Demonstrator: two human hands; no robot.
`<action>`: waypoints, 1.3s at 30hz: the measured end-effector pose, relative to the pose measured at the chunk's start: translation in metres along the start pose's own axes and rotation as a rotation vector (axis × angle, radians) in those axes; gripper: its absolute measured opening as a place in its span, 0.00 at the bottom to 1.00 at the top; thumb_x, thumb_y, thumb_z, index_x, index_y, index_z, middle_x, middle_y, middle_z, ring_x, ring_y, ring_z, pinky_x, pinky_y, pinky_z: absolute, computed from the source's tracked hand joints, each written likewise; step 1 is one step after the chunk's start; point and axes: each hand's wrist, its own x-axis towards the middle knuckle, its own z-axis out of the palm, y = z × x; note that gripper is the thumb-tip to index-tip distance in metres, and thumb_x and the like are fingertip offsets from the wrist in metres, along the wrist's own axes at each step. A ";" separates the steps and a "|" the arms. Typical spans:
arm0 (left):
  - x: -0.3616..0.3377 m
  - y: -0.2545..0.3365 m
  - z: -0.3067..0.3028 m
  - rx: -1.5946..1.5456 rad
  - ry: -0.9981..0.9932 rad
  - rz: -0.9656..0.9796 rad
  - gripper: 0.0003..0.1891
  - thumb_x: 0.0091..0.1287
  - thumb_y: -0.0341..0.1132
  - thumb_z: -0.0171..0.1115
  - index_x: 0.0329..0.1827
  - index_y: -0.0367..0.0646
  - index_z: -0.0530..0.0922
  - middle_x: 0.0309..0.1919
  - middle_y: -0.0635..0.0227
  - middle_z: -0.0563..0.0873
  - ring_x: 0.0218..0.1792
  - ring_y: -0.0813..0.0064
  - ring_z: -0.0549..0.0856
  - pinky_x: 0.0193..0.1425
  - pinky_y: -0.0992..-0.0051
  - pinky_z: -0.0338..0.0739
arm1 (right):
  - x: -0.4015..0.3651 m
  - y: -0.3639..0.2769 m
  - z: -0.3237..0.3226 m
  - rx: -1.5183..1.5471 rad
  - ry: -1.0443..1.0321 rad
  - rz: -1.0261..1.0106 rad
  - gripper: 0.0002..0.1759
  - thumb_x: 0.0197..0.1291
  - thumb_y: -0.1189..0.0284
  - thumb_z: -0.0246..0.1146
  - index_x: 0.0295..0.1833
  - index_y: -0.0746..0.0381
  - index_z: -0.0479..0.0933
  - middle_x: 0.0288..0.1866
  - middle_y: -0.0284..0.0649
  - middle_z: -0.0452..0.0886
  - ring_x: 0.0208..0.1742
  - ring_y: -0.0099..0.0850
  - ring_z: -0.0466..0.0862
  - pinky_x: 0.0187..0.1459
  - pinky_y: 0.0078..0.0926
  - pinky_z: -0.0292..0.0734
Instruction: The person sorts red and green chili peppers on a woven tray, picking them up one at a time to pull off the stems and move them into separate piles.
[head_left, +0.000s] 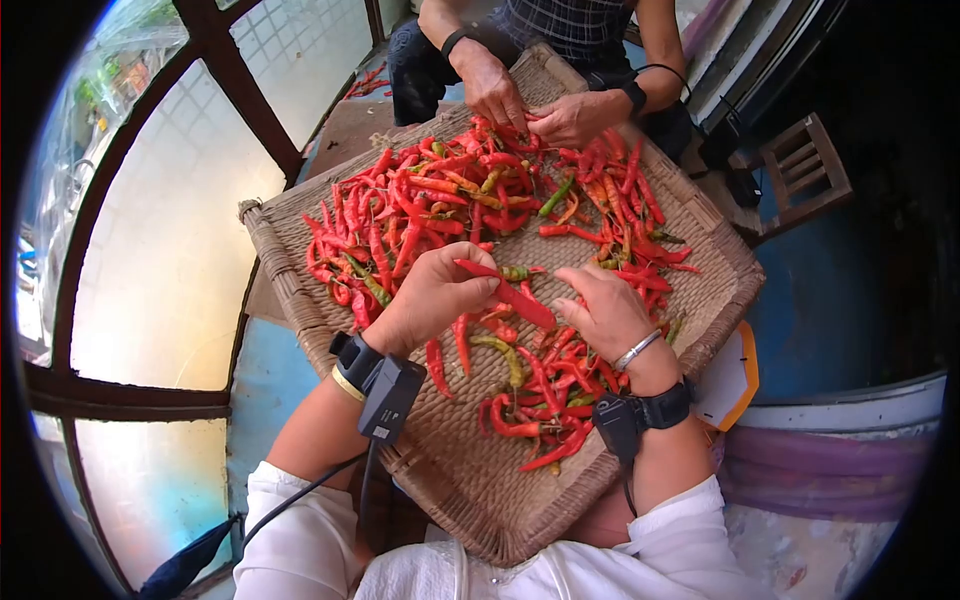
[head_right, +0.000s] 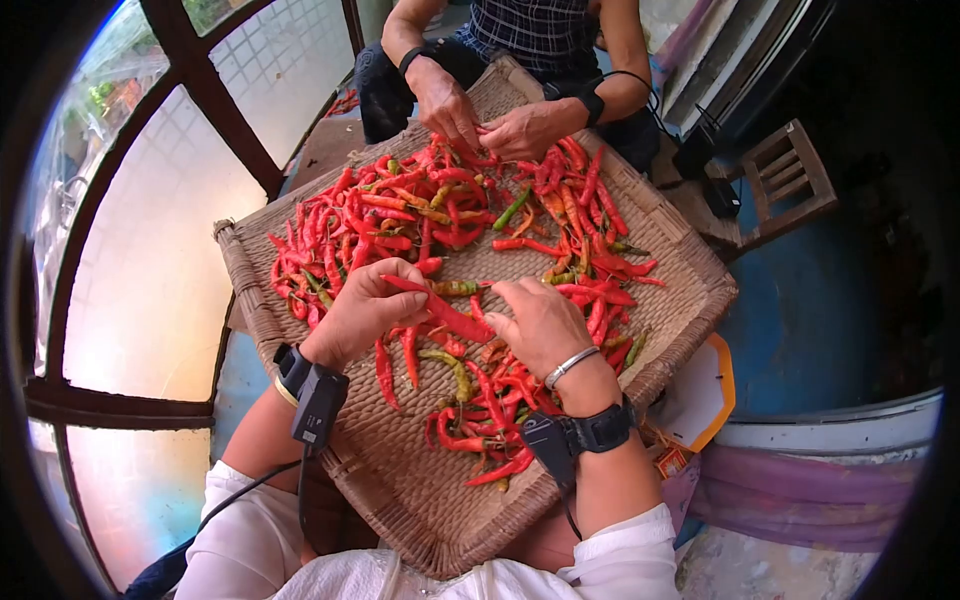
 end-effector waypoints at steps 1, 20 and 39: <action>0.000 0.000 0.001 0.000 -0.005 -0.001 0.04 0.63 0.24 0.58 0.38 0.42 0.76 0.32 0.76 0.81 0.34 0.85 0.81 0.41 0.82 0.79 | 0.001 -0.005 0.011 0.058 -0.018 -0.038 0.20 0.56 0.64 0.61 0.52 0.63 0.73 0.44 0.51 0.77 0.46 0.48 0.77 0.45 0.40 0.73; 0.014 -0.024 -0.011 1.356 -0.051 0.496 0.18 0.50 0.32 0.64 0.46 0.47 0.77 0.45 0.63 0.77 0.53 0.60 0.73 0.55 0.63 0.70 | 0.006 0.023 -0.001 -0.382 0.048 0.224 0.17 0.50 0.68 0.65 0.47 0.58 0.75 0.44 0.46 0.76 0.49 0.46 0.75 0.48 0.39 0.72; 0.014 -0.041 -0.015 1.608 -0.029 0.311 0.08 0.55 0.35 0.60 0.35 0.43 0.76 0.29 0.63 0.81 0.37 0.62 0.81 0.38 0.65 0.76 | 0.016 0.042 0.000 -0.534 0.415 0.115 0.08 0.43 0.74 0.65 0.33 0.57 0.79 0.33 0.39 0.75 0.42 0.39 0.74 0.46 0.37 0.70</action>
